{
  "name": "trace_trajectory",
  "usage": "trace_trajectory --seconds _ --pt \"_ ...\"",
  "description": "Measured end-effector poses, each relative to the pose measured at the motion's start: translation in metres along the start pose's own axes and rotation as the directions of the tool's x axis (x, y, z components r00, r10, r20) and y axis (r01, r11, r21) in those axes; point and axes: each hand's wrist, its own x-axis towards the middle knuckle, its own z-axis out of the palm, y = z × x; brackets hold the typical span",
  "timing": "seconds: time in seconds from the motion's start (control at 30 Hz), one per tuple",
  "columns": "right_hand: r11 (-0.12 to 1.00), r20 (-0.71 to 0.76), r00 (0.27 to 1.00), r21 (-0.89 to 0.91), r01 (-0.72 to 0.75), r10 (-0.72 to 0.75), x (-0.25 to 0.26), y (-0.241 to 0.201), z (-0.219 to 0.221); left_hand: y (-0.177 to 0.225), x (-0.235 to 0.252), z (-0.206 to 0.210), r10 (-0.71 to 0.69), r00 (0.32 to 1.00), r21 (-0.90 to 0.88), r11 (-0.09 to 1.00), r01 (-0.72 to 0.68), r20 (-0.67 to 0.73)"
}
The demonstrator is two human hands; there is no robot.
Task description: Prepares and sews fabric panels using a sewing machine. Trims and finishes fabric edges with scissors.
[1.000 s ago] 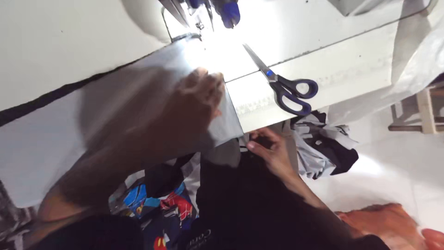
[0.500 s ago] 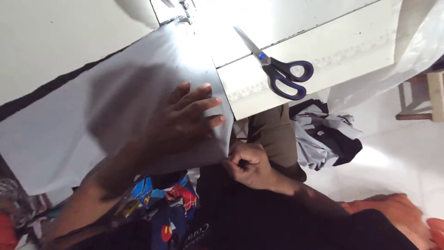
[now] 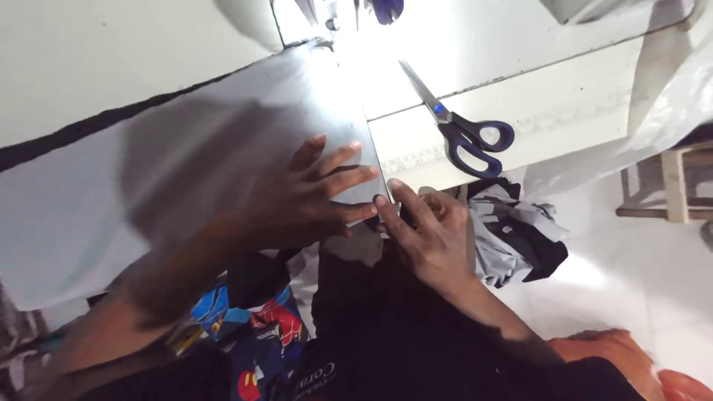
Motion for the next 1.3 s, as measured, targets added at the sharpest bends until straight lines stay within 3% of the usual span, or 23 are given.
trace_trajectory --seconds 0.17,0.33,0.4,0.47,0.53,0.63,0.7,0.77,0.87,1.2,1.23,1.27,1.3 --pt "0.998 -0.003 1.0 -0.058 0.01 -0.01 0.005 -0.002 -0.003 -0.004 0.006 -0.01 -0.022 0.997 0.076 0.997 0.016 0.07" --pt "0.994 0.021 1.0 -0.108 0.012 -0.01 0.017 -0.005 -0.006 -0.008 0.006 -0.012 -0.002 0.998 0.08 0.997 -0.003 0.056" --pt "0.995 0.039 0.999 -0.102 0.007 -0.003 0.024 -0.006 -0.008 -0.012 0.005 -0.013 -0.021 1.0 0.031 0.999 0.021 0.011" --pt "0.995 0.065 0.998 -0.102 0.009 -0.002 0.029 -0.007 -0.011 -0.021 0.005 -0.013 -0.133 0.986 -0.069 0.99 0.126 -0.099" --pt "0.994 0.078 0.997 -0.113 0.013 -0.004 0.032 -0.007 -0.011 -0.047 0.013 -0.015 -0.3 0.919 -0.139 0.952 0.272 -0.256" --pt "0.992 0.09 0.996 -0.121 0.026 -0.015 0.035 -0.007 -0.009 -0.091 0.044 -0.034 -0.547 0.743 -0.099 0.825 0.556 -0.385" --pt "0.99 0.095 0.995 -0.135 0.026 -0.013 0.038 -0.006 -0.009 -0.111 0.062 -0.049 -0.627 0.68 -0.138 0.765 0.629 -0.38" --pt "0.989 0.101 0.995 -0.145 0.018 -0.003 0.04 -0.005 -0.009 -0.118 0.072 -0.065 -0.669 0.687 -0.2 0.742 0.64 -0.283" --pt "0.987 0.101 0.995 -0.16 0.007 0.009 0.044 -0.005 -0.008 -0.119 0.081 -0.074 -0.664 0.712 -0.169 0.747 0.643 -0.227" --pt "0.983 0.127 0.992 -0.183 0.003 0.021 0.063 -0.004 -0.006 -0.121 0.083 -0.09 -0.572 0.774 -0.054 0.812 0.581 -0.271" --pt "0.983 0.129 0.991 -0.186 0.002 0.022 0.066 -0.004 -0.005 -0.132 0.081 -0.086 -0.532 0.795 -0.029 0.836 0.548 -0.293" --pt "0.982 0.133 0.991 -0.189 0.002 0.024 0.068 -0.004 -0.005 -0.156 0.076 -0.069 -0.431 0.818 0.031 0.878 0.478 -0.381" --pt "0.981 0.134 0.991 -0.193 0.003 0.023 0.07 -0.004 -0.003 -0.197 0.074 -0.04 -0.284 0.8 0.118 0.909 0.4 -0.528"
